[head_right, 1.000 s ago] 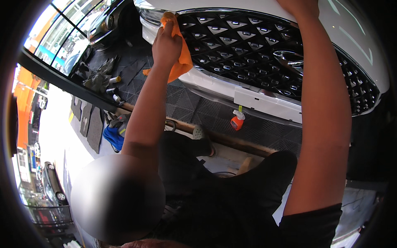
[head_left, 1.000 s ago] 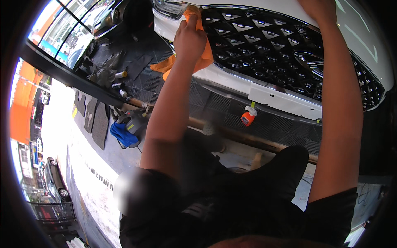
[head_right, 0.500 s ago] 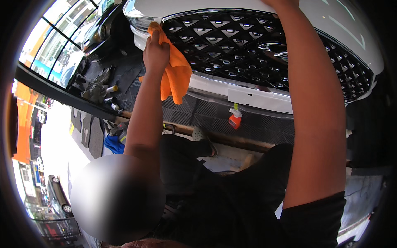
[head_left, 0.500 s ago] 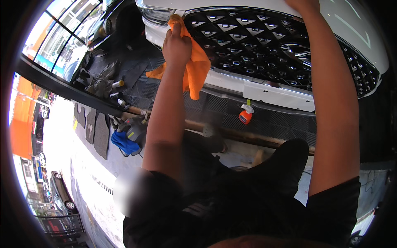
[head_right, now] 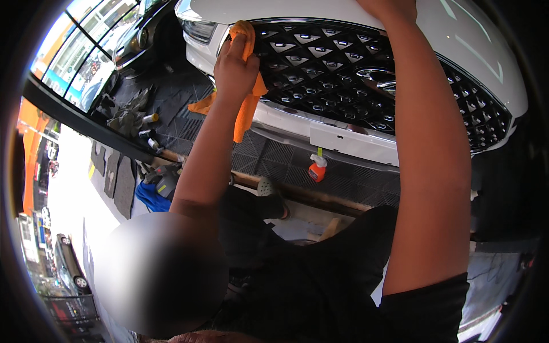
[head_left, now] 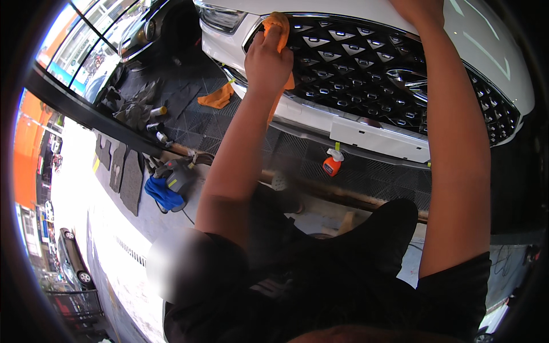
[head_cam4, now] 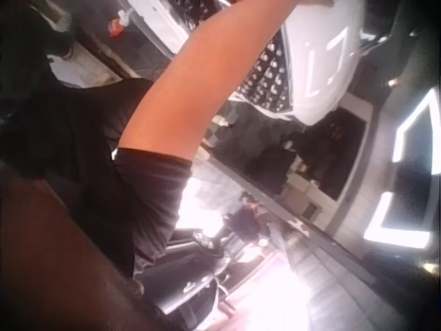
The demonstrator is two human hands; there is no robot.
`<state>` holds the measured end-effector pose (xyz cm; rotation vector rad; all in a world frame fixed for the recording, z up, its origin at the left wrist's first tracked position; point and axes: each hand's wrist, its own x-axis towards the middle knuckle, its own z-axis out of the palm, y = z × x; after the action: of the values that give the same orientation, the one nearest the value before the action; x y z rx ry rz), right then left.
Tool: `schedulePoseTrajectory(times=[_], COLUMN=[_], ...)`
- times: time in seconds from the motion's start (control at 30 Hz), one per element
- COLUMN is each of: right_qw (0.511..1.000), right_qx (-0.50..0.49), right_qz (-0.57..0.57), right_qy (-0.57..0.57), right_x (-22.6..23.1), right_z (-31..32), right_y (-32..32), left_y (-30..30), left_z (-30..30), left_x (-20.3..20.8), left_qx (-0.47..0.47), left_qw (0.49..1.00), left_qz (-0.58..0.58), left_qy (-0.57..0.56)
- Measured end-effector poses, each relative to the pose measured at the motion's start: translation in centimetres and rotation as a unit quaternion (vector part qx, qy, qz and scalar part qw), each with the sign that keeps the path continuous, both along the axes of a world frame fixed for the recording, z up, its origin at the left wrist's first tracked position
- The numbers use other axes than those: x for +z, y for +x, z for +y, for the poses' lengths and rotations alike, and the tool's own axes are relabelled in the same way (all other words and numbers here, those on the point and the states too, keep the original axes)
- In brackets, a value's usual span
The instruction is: The person wipes the front grille of a white car using an orange microfiber cloth. The person repeatedly folds the cloth and wipes different sections of the grille and surrounding bumper area.
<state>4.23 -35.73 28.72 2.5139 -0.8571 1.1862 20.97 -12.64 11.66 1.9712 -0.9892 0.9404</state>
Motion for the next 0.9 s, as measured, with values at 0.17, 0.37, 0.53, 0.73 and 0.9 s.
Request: schedulePoseTrajectory(times=[0.17, 0.37, 0.53, 0.73, 0.9], right_qw=[0.999, 0.999, 0.992, 0.997, 0.994], right_qx=[0.031, 0.016, -0.077, -0.044, -0.082], right_qz=[-0.019, -0.020, 0.045, 0.061, 0.066], right_qy=[0.001, -0.030, -0.091, -0.026, -0.041], right_x=[-1.2, -0.7, -1.8, -1.3, -1.2], right_z=[-0.3, -0.9, -6.4, -6.8, -5.6], right_y=[1.1, 0.3, 3.3, 3.1, 3.4], left_y=[-2.9, 0.3, 1.9, 3.0, 6.6], left_z=[1.8, 1.9, 2.4, -0.1, 2.8], left_x=[-2.6, -10.1, -8.0, -3.5, -7.1], left_qx=[-0.066, -0.069, -0.038, 0.050, 0.111], left_qw=[0.993, 0.941, 0.916, 0.991, 0.975], left_qz=[0.047, 0.240, 0.281, 0.071, 0.153], left_qy=[0.081, -0.229, -0.282, -0.103, -0.119])
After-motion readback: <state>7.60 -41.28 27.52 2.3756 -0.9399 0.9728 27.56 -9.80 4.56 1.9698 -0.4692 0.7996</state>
